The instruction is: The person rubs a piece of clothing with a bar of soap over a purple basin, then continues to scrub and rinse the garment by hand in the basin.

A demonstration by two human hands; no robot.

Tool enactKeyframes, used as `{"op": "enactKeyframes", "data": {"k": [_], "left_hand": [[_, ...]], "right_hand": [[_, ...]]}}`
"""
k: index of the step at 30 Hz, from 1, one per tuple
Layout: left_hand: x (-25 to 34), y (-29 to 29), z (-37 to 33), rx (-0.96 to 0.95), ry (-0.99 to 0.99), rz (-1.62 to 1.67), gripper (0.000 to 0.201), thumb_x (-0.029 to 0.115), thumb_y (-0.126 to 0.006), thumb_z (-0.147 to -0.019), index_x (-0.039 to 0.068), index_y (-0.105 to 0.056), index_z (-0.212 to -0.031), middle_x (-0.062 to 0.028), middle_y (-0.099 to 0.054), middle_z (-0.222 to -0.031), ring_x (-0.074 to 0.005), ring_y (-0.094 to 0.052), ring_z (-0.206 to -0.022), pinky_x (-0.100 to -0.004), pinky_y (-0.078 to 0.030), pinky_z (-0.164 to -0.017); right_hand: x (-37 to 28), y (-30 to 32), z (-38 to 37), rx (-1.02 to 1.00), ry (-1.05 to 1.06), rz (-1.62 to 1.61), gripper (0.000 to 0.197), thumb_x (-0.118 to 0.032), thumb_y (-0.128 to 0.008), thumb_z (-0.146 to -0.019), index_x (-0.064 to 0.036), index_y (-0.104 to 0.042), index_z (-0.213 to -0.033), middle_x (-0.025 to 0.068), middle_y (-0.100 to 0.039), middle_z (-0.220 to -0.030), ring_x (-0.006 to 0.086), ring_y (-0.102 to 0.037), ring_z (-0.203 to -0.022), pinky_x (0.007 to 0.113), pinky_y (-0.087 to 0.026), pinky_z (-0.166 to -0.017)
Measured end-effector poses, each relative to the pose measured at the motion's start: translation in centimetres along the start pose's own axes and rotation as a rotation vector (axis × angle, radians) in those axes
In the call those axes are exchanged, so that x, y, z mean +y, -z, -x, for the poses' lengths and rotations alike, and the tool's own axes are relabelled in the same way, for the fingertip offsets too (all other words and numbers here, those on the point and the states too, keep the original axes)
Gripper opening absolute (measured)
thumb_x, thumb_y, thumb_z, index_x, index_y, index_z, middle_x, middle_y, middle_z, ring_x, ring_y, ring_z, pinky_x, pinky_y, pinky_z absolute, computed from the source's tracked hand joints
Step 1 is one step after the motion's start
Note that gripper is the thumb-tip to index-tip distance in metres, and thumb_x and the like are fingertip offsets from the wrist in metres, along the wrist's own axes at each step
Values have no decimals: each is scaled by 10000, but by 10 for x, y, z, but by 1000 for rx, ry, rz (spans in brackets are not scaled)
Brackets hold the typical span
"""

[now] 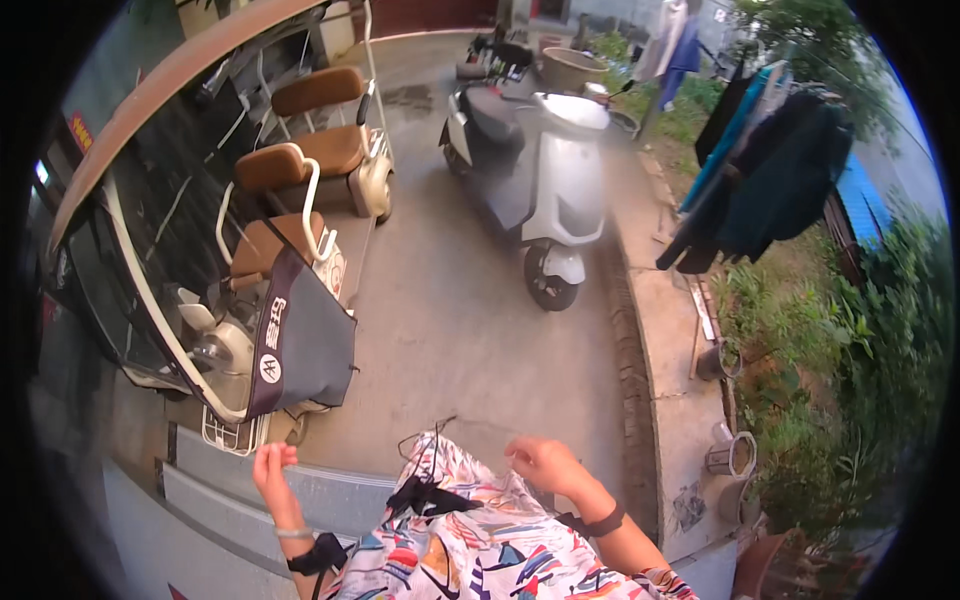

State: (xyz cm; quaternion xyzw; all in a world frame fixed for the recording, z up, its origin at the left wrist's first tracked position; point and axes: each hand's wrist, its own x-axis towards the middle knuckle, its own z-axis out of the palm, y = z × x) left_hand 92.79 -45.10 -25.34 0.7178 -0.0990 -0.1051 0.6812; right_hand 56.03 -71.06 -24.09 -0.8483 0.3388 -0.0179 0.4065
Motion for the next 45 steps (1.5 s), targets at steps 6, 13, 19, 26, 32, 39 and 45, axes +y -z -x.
{"op": "enactKeyframes", "data": {"k": [6,13,19,26,32,39,45], "left_hand": [[-45,-81,-132,-12,-29,-11,165,157,-569,-969,10,-626,-923,-69,-670,-807,-106,-595,-676,-256,-485,-655],[-76,-227,-334,77,61,124,170,168,-588,-965,8,-641,-946,-66,-674,-849,-133,-651,-753,-244,-510,-662],[-19,-380,-483,-276,-52,120,168,140,-572,-971,-7,-643,-930,-85,-687,-828,-108,-606,-705,-250,-490,-697],[-8,-519,-638,-225,-121,117,179,139,-562,-980,-12,-630,-915,-76,-686,-825,-93,-590,-699,-253,-484,-726],[5,-615,-768,-120,-44,134,163,140,-552,-985,0,-629,-950,-95,-678,-835,-105,-587,-699,-243,-480,-714],[24,-764,-927,-241,27,138,162,129,-553,-981,-8,-633,-944,-107,-682,-844,-137,-612,-717,-268,-493,-720],[12,-897,-1086,-448,44,153,177,168,-572,-980,4,-636,-958,-92,-684,-853,-133,-625,-731,-268,-501,-716]], "right_hand": [[21,41,-143,15,6,-206,217,-170,-667,-861,-48,-671,-1041,149,-701,-900,275,-689,-838,357,-535,-744],[104,41,-347,80,-196,-373,207,-172,-691,-873,-40,-687,-1033,99,-711,-877,159,-657,-817,296,-515,-742],[155,79,-470,66,-538,374,581,-392,-750,-799,-45,-604,-1242,215,-661,-1136,380,-641,-1015,427,-504,-883],[230,105,-672,-422,-753,-228,693,-502,-703,-815,-32,-550,-1301,168,-655,-1121,262,-662,-913,400,-551,-767],[229,215,-889,-506,-879,-443,536,-364,-652,-890,-5,-557,-1277,142,-663,-982,254,-685,-772,368,-588,-623],[198,303,-1081,-51,-648,44,490,-389,-675,-834,-19,-653,-1155,206,-670,-1134,349,-627,-1097,410,-498,-929],[252,270,-1081,-513,-913,-197,476,-383,-601,-913,-42,-616,-1246,165,-674,-1163,282,-652,-1052,402,-508,-909]]}}
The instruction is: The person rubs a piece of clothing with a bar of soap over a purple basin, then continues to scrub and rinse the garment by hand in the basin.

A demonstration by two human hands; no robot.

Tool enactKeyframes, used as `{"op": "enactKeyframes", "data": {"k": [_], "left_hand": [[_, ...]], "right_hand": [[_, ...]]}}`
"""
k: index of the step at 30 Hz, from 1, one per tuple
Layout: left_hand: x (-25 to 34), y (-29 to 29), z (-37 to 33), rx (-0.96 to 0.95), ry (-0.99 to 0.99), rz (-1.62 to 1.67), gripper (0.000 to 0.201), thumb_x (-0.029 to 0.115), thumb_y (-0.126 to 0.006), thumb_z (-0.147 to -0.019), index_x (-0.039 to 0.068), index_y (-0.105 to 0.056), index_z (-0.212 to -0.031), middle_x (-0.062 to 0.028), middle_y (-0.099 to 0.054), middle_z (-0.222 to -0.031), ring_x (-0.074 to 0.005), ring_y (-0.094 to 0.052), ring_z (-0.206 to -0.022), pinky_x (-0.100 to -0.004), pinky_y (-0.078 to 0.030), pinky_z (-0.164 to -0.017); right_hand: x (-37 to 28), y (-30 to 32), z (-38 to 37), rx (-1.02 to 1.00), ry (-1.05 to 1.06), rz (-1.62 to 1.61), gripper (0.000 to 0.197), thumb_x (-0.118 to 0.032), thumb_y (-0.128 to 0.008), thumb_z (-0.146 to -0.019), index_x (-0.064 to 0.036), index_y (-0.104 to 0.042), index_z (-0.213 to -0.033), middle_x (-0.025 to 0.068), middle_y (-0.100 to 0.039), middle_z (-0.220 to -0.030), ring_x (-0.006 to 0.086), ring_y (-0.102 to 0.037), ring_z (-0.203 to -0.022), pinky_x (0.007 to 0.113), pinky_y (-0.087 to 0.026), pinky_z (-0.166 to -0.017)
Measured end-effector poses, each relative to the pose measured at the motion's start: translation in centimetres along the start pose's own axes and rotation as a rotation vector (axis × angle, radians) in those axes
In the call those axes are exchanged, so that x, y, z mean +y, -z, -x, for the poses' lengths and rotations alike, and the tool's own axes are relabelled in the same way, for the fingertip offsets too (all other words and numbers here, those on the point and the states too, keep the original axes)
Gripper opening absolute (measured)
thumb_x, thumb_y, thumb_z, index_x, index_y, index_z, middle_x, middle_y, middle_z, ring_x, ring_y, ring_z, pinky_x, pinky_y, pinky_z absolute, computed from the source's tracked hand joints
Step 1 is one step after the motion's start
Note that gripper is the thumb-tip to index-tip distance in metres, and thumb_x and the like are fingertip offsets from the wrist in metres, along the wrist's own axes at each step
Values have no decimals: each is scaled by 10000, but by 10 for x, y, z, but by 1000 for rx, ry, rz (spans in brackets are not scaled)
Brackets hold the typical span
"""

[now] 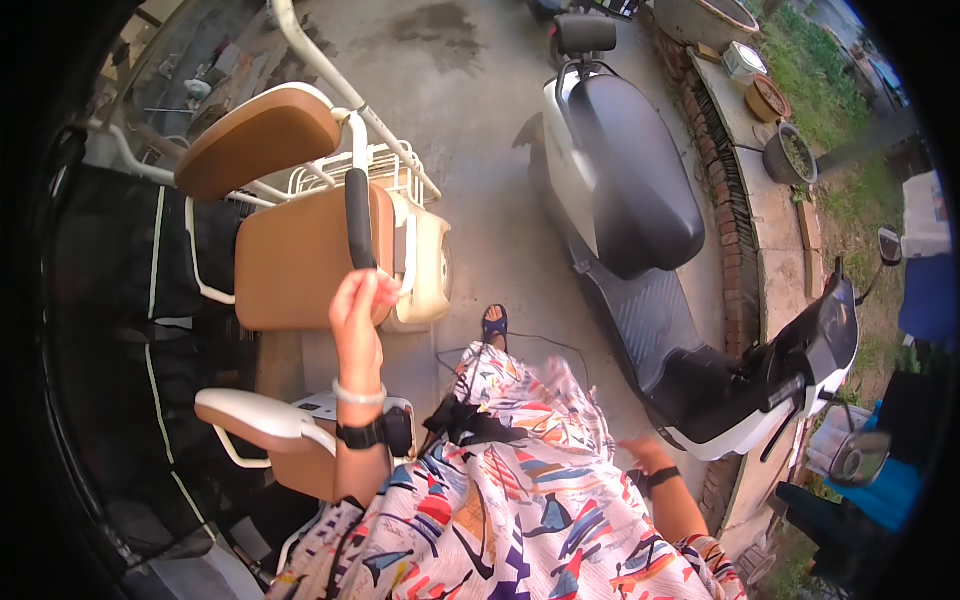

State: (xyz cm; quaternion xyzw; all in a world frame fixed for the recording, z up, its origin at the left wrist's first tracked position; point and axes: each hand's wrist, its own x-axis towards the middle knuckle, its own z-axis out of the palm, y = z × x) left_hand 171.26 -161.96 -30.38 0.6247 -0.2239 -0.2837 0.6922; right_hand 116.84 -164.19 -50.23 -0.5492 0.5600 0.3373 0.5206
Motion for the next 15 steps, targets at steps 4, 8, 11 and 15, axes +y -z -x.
{"op": "enactKeyframes", "data": {"k": [4,8,11,15], "left_hand": [[14,-51,-141,-170,13,65,178,174,-578,-980,9,-636,-946,-81,-682,-846,-125,-622,-727,-264,-503,-718],[27,-106,-254,-233,-25,89,184,182,-584,-977,11,-640,-940,-84,-685,-848,-121,-618,-722,-259,-505,-718],[27,-169,-333,-311,-6,62,186,180,-596,-970,4,-650,-939,-90,-691,-835,-125,-617,-699,-258,-505,-708],[21,-236,-424,-370,-67,18,199,206,-601,-968,14,-651,-961,-106,-702,-878,-129,-641,-730,-257,-509,-715]], "right_hand": [[-117,20,89,-33,289,-472,419,-326,-524,-969,-40,-604,-1266,124,-674,-1180,206,-612,-1060,356,-492,-911],[-149,35,47,-210,168,-1059,388,-306,-536,-952,-54,-631,-1233,101,-685,-1159,184,-620,-1005,348,-493,-883],[-188,51,4,-197,135,-1064,390,-309,-539,-948,-56,-634,-1229,102,-685,-1158,186,-621,-1002,350,-494,-883],[-276,90,-106,-64,246,-683,391,-314,-544,-942,-58,-637,-1223,102,-686,-1157,188,-622,-1000,352,-494,-882]]}}
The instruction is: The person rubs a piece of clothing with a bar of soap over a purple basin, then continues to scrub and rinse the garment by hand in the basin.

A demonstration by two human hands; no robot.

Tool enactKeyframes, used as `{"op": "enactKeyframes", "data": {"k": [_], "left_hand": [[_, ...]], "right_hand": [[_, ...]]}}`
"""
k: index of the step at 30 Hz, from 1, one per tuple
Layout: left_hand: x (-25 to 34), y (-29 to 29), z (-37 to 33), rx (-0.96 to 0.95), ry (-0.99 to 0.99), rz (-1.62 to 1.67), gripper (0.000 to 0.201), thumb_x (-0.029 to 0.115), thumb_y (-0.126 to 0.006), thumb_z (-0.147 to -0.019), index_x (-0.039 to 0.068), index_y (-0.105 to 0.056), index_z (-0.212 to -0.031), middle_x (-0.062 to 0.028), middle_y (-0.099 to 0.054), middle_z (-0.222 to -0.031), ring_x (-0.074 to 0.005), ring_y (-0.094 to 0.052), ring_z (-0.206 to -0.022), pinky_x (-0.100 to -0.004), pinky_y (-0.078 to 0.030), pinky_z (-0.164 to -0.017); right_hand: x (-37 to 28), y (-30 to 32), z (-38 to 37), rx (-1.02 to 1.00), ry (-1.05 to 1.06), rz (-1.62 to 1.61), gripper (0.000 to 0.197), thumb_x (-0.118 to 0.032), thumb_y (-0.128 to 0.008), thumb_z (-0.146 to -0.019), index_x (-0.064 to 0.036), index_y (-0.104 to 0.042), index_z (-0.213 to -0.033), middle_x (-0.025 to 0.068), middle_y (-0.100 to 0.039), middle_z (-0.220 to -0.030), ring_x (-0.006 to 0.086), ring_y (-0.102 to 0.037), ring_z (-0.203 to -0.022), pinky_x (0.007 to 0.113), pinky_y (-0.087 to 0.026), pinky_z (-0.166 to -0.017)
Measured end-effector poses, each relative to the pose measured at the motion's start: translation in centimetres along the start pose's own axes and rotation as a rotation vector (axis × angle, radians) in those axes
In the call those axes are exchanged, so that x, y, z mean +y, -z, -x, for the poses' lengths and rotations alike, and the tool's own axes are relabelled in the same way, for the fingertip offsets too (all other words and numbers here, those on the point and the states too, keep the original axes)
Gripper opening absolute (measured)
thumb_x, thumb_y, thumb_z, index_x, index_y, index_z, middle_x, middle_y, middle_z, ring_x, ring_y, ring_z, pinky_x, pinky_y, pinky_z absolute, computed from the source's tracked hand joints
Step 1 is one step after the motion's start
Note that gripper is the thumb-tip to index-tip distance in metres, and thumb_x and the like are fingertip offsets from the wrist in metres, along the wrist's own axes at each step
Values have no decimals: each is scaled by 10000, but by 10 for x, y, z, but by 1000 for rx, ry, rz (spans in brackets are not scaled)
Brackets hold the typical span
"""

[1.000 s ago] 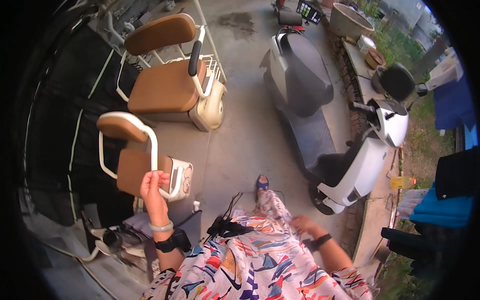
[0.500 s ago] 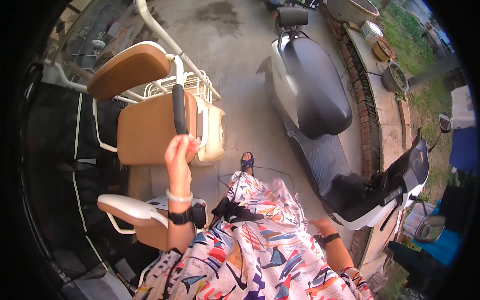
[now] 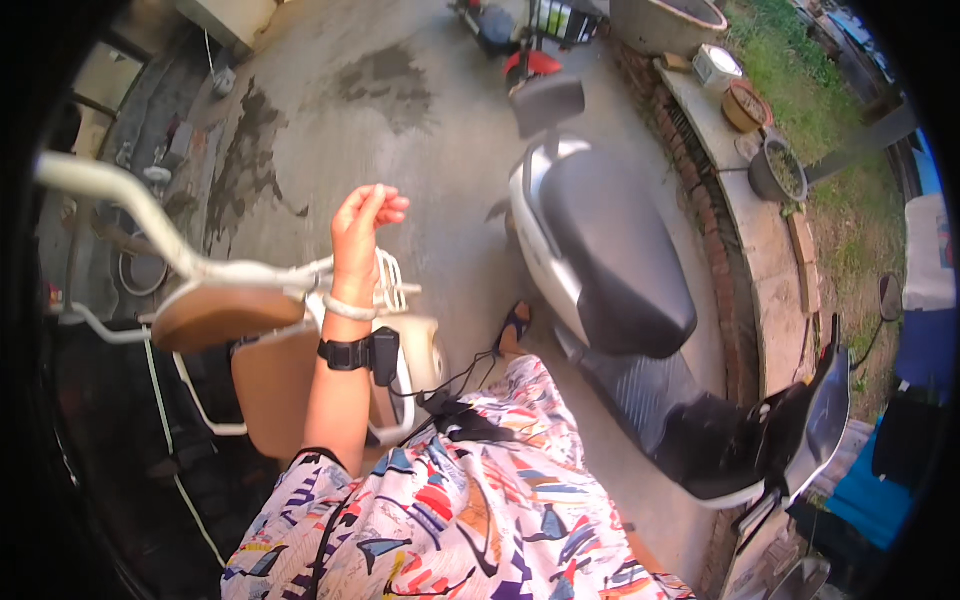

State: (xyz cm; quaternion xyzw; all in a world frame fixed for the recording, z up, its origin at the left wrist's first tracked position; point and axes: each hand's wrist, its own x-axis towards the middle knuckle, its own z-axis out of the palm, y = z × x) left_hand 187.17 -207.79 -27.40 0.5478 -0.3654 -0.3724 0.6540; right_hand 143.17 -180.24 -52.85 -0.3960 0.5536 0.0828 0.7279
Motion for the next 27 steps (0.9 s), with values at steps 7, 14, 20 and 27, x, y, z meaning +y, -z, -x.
{"op": "enactKeyframes", "data": {"k": [7,14,20,27], "left_hand": [[-7,-14,-135,42,86,0,185,159,-628,-935,1,-652,-1027,-84,-694,-944,-194,-692,-849,-301,-548,-768],[-71,114,-285,182,246,-240,297,320,-630,-929,74,-643,-1094,-19,-680,-915,-99,-632,-770,-241,-505,-702],[-125,182,-397,144,305,-108,524,466,-612,-913,97,-566,-1282,-64,-619,-1211,-146,-563,-1107,-290,-411,-951],[-162,291,-500,295,492,90,259,238,-604,-952,-5,-638,-1033,-83,-649,-912,-235,-613,-843,-351,-524,-788]], "right_hand": [[-132,21,-88,63,144,141,394,-322,-552,-932,-62,-644,-1213,103,-686,-1156,193,-625,-995,356,-494,-881],[-151,86,-95,178,60,91,397,-331,-560,-922,-66,-651,-1204,104,-686,-1154,197,-628,-990,360,-495,-881],[-138,89,-82,278,-142,-18,399,-338,-567,-913,-69,-657,-1195,104,-687,-1153,201,-630,-986,364,-495,-880],[-188,21,-128,196,-267,-56,402,-346,-576,-903,-73,-664,-1186,105,-687,-1151,206,-633,-981,368,-496,-879]]}}
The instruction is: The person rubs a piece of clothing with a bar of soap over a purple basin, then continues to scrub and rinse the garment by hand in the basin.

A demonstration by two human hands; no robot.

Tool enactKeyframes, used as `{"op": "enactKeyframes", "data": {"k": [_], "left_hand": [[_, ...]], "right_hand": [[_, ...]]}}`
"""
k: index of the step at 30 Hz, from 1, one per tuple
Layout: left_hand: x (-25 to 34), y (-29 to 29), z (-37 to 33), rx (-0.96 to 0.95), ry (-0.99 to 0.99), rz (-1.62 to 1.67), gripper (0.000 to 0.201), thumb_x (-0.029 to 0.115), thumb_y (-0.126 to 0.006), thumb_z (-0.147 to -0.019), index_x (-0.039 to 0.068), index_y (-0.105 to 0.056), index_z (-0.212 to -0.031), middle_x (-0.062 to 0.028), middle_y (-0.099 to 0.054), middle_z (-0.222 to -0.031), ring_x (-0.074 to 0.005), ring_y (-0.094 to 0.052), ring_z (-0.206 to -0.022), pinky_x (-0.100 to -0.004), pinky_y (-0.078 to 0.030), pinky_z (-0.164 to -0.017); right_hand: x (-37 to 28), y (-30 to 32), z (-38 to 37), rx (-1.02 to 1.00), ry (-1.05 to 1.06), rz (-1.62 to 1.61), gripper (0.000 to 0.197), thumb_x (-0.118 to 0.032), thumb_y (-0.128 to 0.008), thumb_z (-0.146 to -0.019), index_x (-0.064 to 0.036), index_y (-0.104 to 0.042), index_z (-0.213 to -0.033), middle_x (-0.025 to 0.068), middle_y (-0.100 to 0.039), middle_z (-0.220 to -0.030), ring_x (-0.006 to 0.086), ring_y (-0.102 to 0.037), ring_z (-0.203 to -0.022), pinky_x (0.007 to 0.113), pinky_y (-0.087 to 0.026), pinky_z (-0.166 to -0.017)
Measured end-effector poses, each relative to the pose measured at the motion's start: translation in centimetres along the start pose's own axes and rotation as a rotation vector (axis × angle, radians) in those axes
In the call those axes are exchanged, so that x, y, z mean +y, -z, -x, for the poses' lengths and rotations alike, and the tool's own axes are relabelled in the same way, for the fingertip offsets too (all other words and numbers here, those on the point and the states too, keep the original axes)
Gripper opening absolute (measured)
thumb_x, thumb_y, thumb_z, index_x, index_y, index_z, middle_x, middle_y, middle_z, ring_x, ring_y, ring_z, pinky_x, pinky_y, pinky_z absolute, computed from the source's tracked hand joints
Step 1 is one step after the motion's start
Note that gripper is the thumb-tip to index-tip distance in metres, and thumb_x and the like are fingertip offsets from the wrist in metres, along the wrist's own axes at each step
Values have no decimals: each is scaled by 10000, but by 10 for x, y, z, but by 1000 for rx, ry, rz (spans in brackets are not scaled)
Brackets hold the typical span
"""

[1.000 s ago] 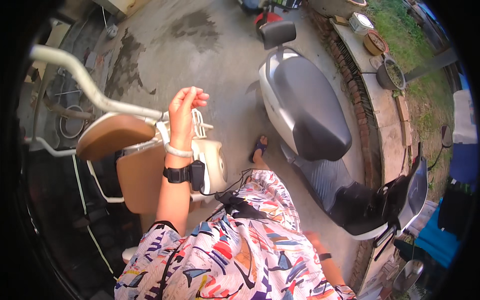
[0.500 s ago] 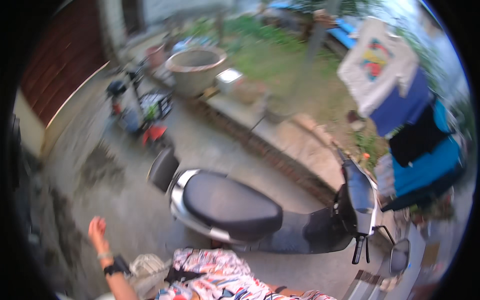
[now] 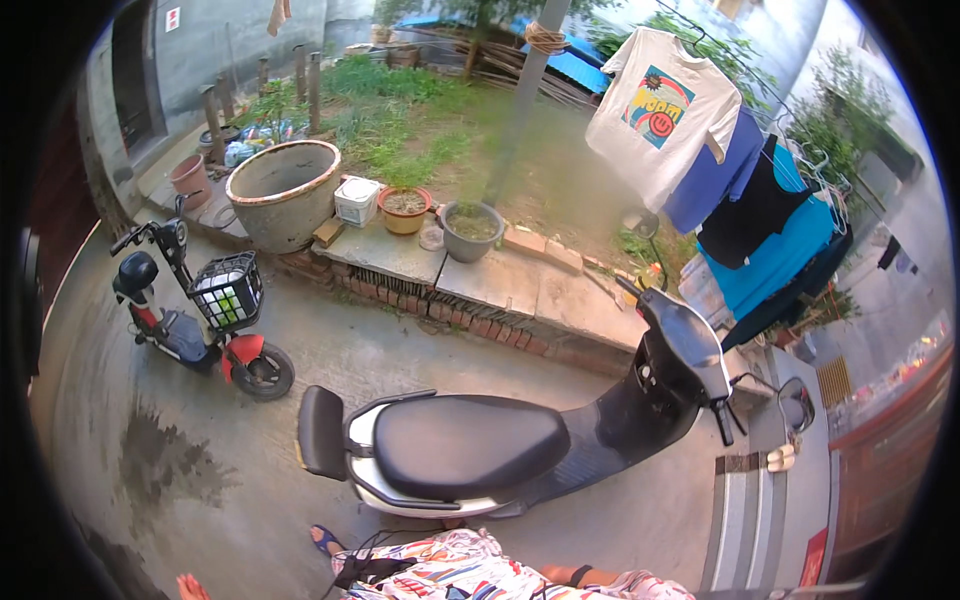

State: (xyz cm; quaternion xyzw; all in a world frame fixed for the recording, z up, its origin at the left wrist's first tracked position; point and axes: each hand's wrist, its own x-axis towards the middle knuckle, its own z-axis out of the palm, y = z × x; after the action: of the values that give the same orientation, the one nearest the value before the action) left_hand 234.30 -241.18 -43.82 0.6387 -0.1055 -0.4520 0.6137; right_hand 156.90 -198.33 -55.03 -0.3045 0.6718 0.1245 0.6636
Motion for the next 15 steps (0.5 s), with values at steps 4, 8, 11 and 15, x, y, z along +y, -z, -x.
{"op": "enactKeyframes", "data": {"k": [4,8,11,15], "left_hand": [[-7,-6,-32,-100,-223,-482,243,243,-573,-961,28,-627,-1058,-86,-634,-936,-224,-599,-884,-355,-509,-807],[36,19,-119,38,59,-149,270,253,-552,-970,29,-597,-1114,-91,-618,-994,-220,-571,-965,-364,-483,-861],[39,101,-194,-37,-107,-110,294,273,-549,-966,34,-584,-1133,-88,-614,-992,-214,-564,-967,-365,-472,-856],[113,78,-232,-156,-210,-380,295,289,-526,-970,41,-608,-1107,-87,-626,-956,-202,-570,-899,-348,-463,-800]], "right_hand": [[-67,-70,-11,-22,-80,-12,404,-351,-580,-898,-76,-668,-1180,106,-687,-1150,208,-635,-978,370,-496,-879],[-156,-95,-35,-99,-35,29,367,-328,-633,-862,-91,-706,-1132,70,-709,-1066,214,-641,-912,416,-510,-811],[-224,-91,-65,-198,-39,49,324,-276,-672,-826,-92,-721,-1088,49,-722,-953,211,-642,-804,418,-524,-698],[-365,-70,-60,-12,18,119,260,-191,-670,-719,-69,-735,-939,127,-720,-867,251,-688,-771,415,-525,-639]]}}
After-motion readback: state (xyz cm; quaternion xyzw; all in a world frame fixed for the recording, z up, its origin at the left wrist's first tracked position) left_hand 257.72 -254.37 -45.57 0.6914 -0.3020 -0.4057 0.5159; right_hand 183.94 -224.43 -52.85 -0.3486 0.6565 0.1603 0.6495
